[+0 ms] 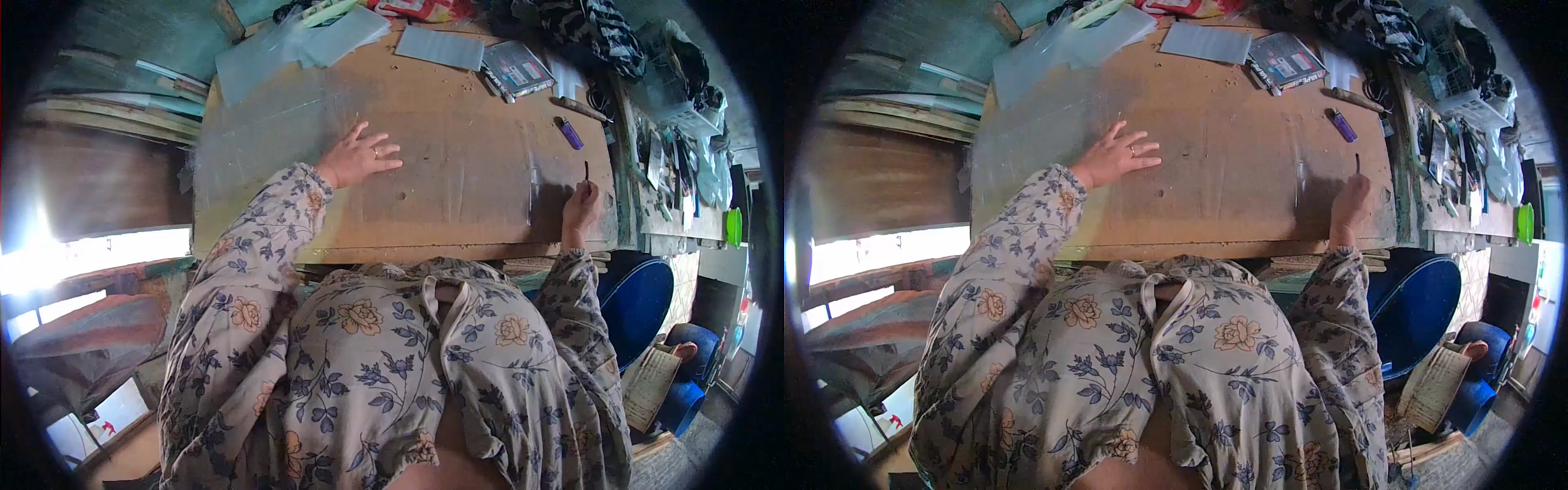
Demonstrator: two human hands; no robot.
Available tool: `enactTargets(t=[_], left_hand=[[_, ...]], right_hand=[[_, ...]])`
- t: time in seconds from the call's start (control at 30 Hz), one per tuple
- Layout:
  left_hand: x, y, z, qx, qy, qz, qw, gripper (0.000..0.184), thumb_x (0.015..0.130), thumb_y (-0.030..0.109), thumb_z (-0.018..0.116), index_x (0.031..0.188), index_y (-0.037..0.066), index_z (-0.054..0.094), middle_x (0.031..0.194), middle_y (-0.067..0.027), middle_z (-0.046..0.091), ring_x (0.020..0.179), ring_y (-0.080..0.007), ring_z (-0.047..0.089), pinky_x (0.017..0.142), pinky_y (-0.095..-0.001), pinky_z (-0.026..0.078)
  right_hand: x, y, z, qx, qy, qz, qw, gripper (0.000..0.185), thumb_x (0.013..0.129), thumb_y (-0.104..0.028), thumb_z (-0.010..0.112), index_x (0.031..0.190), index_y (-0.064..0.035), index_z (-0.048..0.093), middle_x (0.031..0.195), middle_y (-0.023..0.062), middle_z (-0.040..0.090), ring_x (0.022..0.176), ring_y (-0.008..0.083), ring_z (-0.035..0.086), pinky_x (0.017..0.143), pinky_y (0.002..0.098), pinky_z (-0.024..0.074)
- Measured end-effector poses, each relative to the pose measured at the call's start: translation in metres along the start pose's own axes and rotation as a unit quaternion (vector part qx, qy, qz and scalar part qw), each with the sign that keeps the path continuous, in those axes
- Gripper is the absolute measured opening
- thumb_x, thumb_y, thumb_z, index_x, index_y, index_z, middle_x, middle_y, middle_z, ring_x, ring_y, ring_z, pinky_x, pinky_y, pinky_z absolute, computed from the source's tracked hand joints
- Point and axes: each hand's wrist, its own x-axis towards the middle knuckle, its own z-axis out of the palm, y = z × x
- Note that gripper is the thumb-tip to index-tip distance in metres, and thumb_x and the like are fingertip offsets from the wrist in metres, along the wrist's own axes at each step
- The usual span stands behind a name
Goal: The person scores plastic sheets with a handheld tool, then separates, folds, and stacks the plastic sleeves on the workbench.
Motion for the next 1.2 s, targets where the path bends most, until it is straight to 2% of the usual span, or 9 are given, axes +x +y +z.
enactTargets(t=[0.1, 0.17, 0.27, 0.53, 0.6, 0.8, 0.9, 1.07, 1.2], left_hand=[[0.003, 0.011, -0.002, -0.068, -0.031, -0.107, 0.991, 0.043, 0.081, 0.008, 0.049, 0.118, 0.029, 0.049, 0.121, 0.0002, 0.045, 0.116, -0.0210, 0.039, 0.105, -0.0466, 0.019], [-0.001, 0.016, 0.004, -0.076, 0.003, -0.224, 0.972, 0.032, 0.080, 0.015, 0.054, 0.111, 0.023, 0.056, 0.104, -0.0029, 0.052, 0.105, -0.0210, 0.046, 0.102, -0.0461, 0.022], [-0.010, 0.021, -0.001, -0.067, 0.030, -0.281, 0.957, 0.032, 0.075, 0.024, 0.060, 0.106, 0.015, 0.059, 0.098, -0.0063, 0.053, 0.101, -0.0217, 0.047, 0.099, -0.0449, 0.024], [-0.030, 0.020, -0.017, -0.066, 0.079, -0.276, 0.956, 0.023, 0.075, 0.022, 0.055, 0.092, 0.006, 0.058, 0.108, -0.0083, 0.051, 0.110, -0.0239, 0.042, 0.098, -0.0422, 0.025], [-0.035, 0.014, -0.011, -0.051, 0.095, -0.271, 0.957, 0.022, 0.075, 0.020, 0.054, 0.092, 0.007, 0.058, 0.111, -0.0076, 0.051, 0.112, -0.0235, 0.041, 0.099, -0.0423, 0.025], [-0.041, 0.012, 0.015, -0.080, 0.116, -0.254, 0.957, 0.029, 0.081, 0.019, 0.049, 0.110, 0.013, 0.055, 0.122, -0.0050, 0.045, 0.118, -0.0206, 0.036, 0.097, -0.0433, 0.027], [-0.043, 0.011, 0.008, -0.082, 0.062, -0.211, 0.972, 0.035, 0.084, 0.019, 0.048, 0.119, 0.017, 0.050, 0.126, -0.0047, 0.042, 0.118, -0.0232, 0.037, 0.096, -0.0432, 0.029], [-0.032, 0.020, -0.010, -0.113, -0.067, -0.294, 0.947, 0.038, 0.082, 0.022, 0.051, 0.120, 0.016, 0.049, 0.116, -0.0106, 0.046, 0.107, -0.0266, 0.043, 0.090, -0.0413, 0.033], [-0.033, 0.024, -0.018, -0.092, -0.084, -0.306, 0.944, 0.037, 0.080, 0.023, 0.055, 0.116, 0.014, 0.052, 0.111, -0.0118, 0.048, 0.103, -0.0254, 0.045, 0.087, -0.0409, 0.035]], right_hand=[[-0.013, -0.010, 0.030, 0.178, -0.020, -0.025, 0.983, 0.017, 0.086, -0.019, 0.052, 0.093, -0.0042, 0.055, 0.072, 0.0071, 0.060, 0.065, 0.0198, 0.057, 0.063, 0.0305, 0.0448], [-0.020, -0.090, 0.007, 0.033, -0.116, -0.097, 0.988, 0.016, 0.085, -0.017, 0.052, 0.096, -0.0054, 0.054, 0.074, 0.0106, 0.059, 0.068, 0.0266, 0.058, 0.062, 0.0334, 0.0449], [-0.046, -0.144, 0.026, 0.127, -0.222, -0.112, 0.960, 0.012, 0.083, -0.013, 0.053, 0.094, -0.0062, 0.053, 0.079, 0.0155, 0.057, 0.074, 0.0349, 0.056, 0.064, 0.0389, 0.0444], [-0.073, -0.175, 0.050, 0.199, -0.259, -0.164, 0.931, 0.009, 0.082, -0.010, 0.054, 0.089, -0.0045, 0.051, 0.079, 0.0164, 0.057, 0.072, 0.0360, 0.056, 0.063, 0.0404, 0.0445], [-0.074, -0.176, 0.051, 0.199, -0.271, -0.102, 0.936, 0.009, 0.081, -0.009, 0.055, 0.088, -0.0046, 0.051, 0.078, 0.0166, 0.057, 0.072, 0.0357, 0.056, 0.063, 0.0398, 0.0445], [-0.074, -0.171, 0.049, 0.196, -0.255, -0.131, 0.938, 0.009, 0.081, -0.008, 0.055, 0.088, -0.0044, 0.050, 0.077, 0.0168, 0.057, 0.073, 0.0356, 0.056, 0.063, 0.0395, 0.0446], [-0.074, -0.170, 0.051, 0.183, -0.247, -0.147, 0.940, 0.009, 0.082, -0.008, 0.054, 0.089, -0.0043, 0.050, 0.078, 0.0166, 0.057, 0.073, 0.0356, 0.056, 0.063, 0.0396, 0.0447], [-0.071, -0.170, 0.049, 0.179, -0.260, -0.138, 0.939, 0.009, 0.081, -0.008, 0.054, 0.089, -0.0042, 0.050, 0.078, 0.0167, 0.057, 0.073, 0.0359, 0.056, 0.063, 0.0398, 0.0447], [-0.072, -0.167, 0.050, 0.188, -0.264, -0.133, 0.937, 0.009, 0.081, -0.008, 0.054, 0.089, -0.0042, 0.051, 0.080, 0.0168, 0.058, 0.074, 0.0361, 0.056, 0.063, 0.0396, 0.0448]])
